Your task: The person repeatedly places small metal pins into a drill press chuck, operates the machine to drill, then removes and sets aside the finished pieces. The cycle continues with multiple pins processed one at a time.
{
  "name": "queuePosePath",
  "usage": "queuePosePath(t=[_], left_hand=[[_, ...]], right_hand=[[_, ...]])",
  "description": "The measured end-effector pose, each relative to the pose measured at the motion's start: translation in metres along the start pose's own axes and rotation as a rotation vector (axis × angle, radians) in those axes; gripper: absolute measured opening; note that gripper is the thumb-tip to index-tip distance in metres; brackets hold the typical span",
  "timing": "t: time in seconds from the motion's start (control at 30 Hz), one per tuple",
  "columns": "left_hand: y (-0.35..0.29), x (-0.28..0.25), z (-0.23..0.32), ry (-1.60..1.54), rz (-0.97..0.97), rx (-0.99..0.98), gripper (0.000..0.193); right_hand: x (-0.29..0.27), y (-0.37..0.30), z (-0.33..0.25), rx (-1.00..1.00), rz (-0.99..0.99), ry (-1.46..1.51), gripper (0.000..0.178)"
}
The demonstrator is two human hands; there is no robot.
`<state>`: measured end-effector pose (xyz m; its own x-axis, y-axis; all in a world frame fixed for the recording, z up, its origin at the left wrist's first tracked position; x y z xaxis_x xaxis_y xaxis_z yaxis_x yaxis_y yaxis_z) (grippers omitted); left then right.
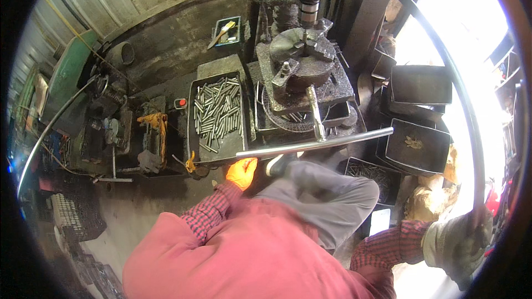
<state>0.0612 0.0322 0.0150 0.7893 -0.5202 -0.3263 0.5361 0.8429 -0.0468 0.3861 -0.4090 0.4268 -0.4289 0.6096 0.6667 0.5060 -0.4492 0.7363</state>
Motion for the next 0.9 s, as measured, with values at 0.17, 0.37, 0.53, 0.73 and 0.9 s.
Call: queuePosePath(t=[0.17, 0.37, 0.53, 0.73, 0.9], left_hand=[[-0.008, -0.005, -0.02, 0.018, -0.019, 0.026, 0.035], [-0.012, -0.009, -0.028, -0.005, 0.01, 0.037, 0.035], [-0.015, -0.009, -0.015, -0.011, 0.03, 0.013, 0.035], [-0.014, -0.014, -0.009, 0.022, 0.025, 0.042, 0.035], [-0.017, -0.014, -0.02, 0.016, -0.005, 0.055, 0.033]], right_hand=[[-0.037, 0.004, -0.009, 0.033, 0.174, 0.014, 0.064], [-0.032, -0.011, -0.005, 0.082, 0.129, -0.035, 0.058], [-0.066, -0.01, -0.011, 0.109, 0.202, -0.126, 0.054], [-0.077, -0.012, -0.013, 0.208, 0.083, -0.105, 0.048], [-0.066, -0.029, -0.008, 0.205, 0.1, 0.048, 0.045]])
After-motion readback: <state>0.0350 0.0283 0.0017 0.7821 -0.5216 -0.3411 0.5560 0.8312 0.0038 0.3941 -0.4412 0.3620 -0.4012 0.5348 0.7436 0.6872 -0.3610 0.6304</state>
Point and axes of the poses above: each hand's wrist, its own y-axis towards the middle knuckle, its own x-axis out of the palm, z = x × y, the point moved 5 cm from there along y, towards the middle knuckle, and after that the axes turned 15 degrees about -y, right-handed, at the moved point
